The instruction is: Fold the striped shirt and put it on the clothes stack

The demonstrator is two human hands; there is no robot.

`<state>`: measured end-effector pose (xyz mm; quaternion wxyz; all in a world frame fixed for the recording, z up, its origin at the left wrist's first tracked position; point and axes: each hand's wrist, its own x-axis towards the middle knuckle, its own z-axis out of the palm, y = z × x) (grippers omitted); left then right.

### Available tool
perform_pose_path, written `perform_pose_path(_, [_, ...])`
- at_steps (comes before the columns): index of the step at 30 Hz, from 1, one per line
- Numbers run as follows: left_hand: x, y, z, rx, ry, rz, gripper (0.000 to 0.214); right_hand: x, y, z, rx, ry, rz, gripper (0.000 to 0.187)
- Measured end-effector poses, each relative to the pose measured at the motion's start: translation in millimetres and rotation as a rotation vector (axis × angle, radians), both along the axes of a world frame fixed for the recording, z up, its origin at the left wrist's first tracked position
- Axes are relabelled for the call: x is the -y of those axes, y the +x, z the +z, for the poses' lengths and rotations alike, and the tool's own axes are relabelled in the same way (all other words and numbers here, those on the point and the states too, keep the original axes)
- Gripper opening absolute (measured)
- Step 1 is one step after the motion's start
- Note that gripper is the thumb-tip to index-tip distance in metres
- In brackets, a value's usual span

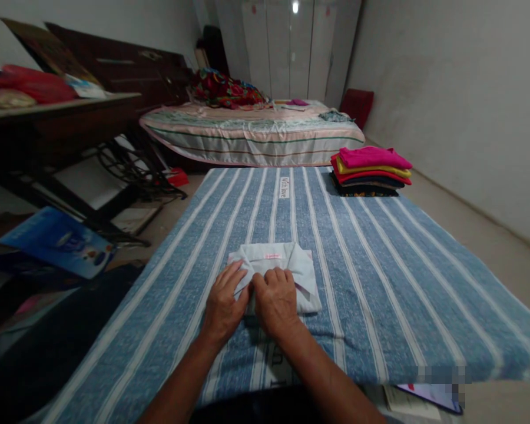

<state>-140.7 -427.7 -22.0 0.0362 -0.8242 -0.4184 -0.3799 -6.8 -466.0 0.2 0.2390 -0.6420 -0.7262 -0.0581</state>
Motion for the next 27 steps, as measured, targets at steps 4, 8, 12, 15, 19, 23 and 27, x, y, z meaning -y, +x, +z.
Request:
perform_pose_path(4, [3,-3,-2.5,0.008,-0.048,0.019,0.022,1,0,-2.2,0.016,-0.021,0.021,0.008])
perform_pose_path(8, [4,0,7.7,0.03,-0.046,0.07,0.021,1,1,-4.4,0.021,-0.015,0.042,0.007])
perform_pose_path(12, [-12,9,31.5,-0.029,-0.053,0.061,0.021,1,2,-6.0,0.036,0.0,0.047,0.004])
perform_pose_path(15, [-33,15,47.6,-0.151,-0.195,0.067,0.026,1,2,-5.9,0.041,-0.013,0.053,0.005])
perform_pose_path(19, [-61,20,55.7,-0.297,-0.453,0.073,0.035,1,3,-5.6,0.035,-0.038,0.066,0.005])
perform_pose_path(23, [-78,17,53.6,-0.225,-0.585,0.049,0.042,3,4,-3.8,0.014,-0.038,0.087,0.006])
perform_pose_path(27, [-86,13,51.6,-0.071,-0.678,-0.023,0.042,-2,9,7.6,-0.03,-0.015,0.113,0.006])
